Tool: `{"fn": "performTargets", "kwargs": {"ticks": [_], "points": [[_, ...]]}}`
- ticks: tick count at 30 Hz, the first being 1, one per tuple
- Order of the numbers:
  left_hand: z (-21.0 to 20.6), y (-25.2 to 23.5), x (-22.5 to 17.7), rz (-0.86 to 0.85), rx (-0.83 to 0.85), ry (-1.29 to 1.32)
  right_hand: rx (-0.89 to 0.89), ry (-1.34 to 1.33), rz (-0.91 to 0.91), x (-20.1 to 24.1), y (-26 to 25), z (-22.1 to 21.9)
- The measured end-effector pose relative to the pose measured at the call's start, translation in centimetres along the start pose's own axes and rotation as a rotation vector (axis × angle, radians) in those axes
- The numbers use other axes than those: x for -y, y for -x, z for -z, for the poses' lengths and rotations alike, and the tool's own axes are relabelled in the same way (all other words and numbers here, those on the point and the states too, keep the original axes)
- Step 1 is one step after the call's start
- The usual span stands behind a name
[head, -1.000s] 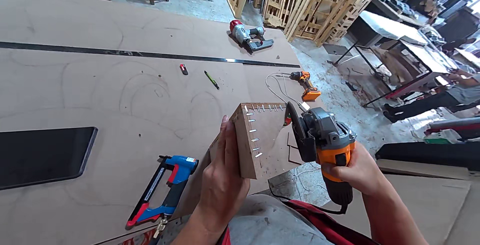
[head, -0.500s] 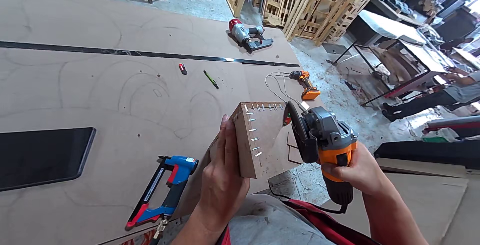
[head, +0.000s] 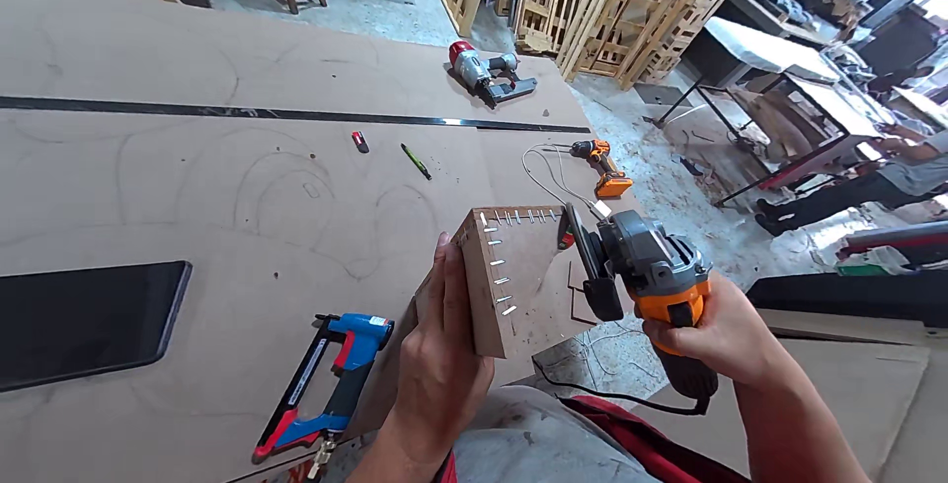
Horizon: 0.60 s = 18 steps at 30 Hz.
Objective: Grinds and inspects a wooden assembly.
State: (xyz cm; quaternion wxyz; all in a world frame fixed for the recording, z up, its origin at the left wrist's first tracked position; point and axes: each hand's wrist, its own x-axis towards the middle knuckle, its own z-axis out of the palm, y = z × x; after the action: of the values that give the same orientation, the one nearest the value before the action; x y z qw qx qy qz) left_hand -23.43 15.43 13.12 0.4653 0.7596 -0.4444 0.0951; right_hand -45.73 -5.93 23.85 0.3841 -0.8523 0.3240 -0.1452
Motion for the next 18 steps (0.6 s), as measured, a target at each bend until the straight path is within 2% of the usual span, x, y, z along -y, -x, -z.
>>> {"fn": "performTargets", "kwargs": {"ticks": [4, 13, 18], "points": [[0.0, -0.2, 0.1, 0.001, -0.006, 0.001, -0.008, 0.145, -0.013, 0.7, -0.2, 1.1], [-0.2, -0.2, 0.0, -0.025, -0.004, 0.014, -0.009, 0.304, 0.017, 2.8, -0.7, 2.9], [-0.2, -0.3, 0.1, -0.027, -0.009, -0.001, -0.033, 0.333, 0.025, 2.6, -0.6, 2.6]]}}
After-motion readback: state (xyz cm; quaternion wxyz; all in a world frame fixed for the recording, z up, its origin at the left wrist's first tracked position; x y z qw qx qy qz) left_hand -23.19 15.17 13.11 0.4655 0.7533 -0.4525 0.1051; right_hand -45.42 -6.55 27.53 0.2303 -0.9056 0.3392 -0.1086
